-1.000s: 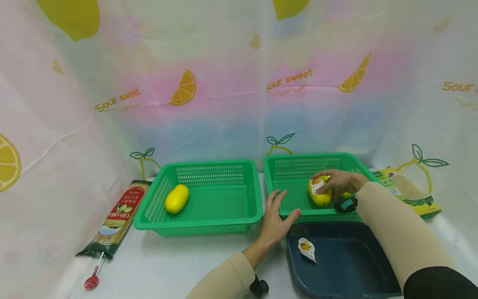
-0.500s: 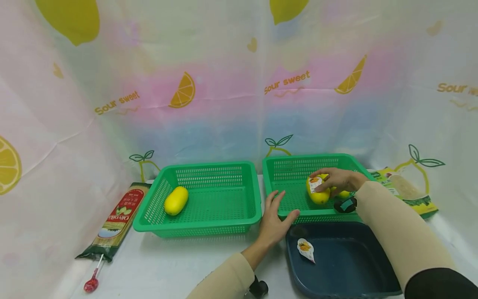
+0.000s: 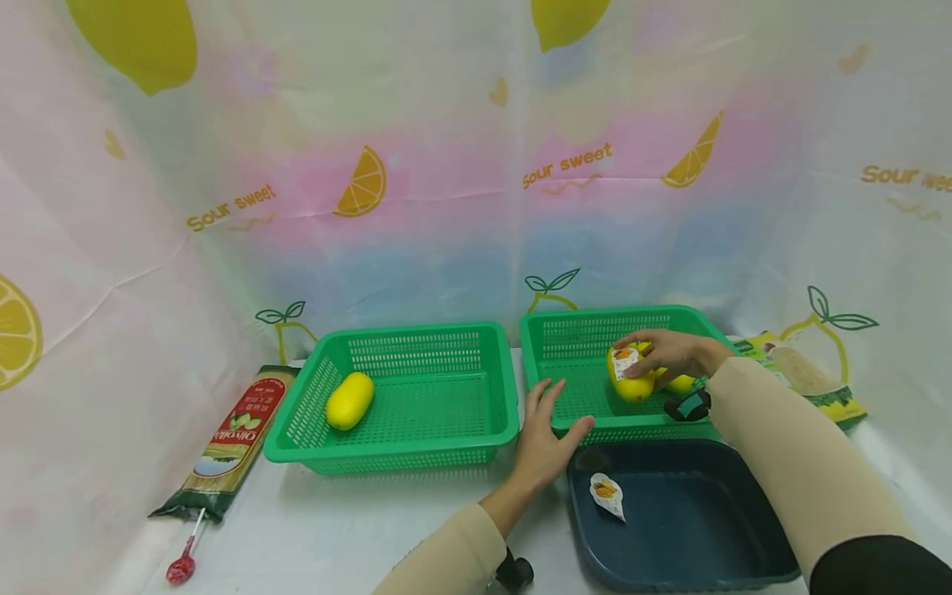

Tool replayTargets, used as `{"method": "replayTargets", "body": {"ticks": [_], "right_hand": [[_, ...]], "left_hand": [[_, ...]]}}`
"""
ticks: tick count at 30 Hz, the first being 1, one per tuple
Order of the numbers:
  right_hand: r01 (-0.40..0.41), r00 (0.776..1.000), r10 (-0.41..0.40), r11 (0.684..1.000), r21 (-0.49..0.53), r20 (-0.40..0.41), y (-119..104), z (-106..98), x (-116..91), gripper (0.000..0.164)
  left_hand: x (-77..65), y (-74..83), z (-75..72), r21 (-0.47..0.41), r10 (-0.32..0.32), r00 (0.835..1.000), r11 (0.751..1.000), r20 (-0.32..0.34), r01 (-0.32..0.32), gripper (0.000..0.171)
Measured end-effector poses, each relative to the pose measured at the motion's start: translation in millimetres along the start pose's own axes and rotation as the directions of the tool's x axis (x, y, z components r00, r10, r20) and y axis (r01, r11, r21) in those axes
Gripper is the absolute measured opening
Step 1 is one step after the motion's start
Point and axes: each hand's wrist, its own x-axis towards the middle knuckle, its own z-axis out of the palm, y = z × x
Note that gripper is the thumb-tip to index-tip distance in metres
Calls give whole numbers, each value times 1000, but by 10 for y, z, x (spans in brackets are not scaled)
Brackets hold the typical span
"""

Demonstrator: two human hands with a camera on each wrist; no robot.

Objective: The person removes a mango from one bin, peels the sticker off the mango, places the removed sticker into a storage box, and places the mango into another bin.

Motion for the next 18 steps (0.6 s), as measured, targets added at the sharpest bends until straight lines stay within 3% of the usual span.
{"method": "replayTargets", "body": {"ticks": [18], "right_hand": [[21, 1000, -22, 1000, -8, -17, -19, -25, -52, 78]], "left_hand": [[3, 5, -4, 1, 8, 1000, 1000, -1, -8, 64]]}}
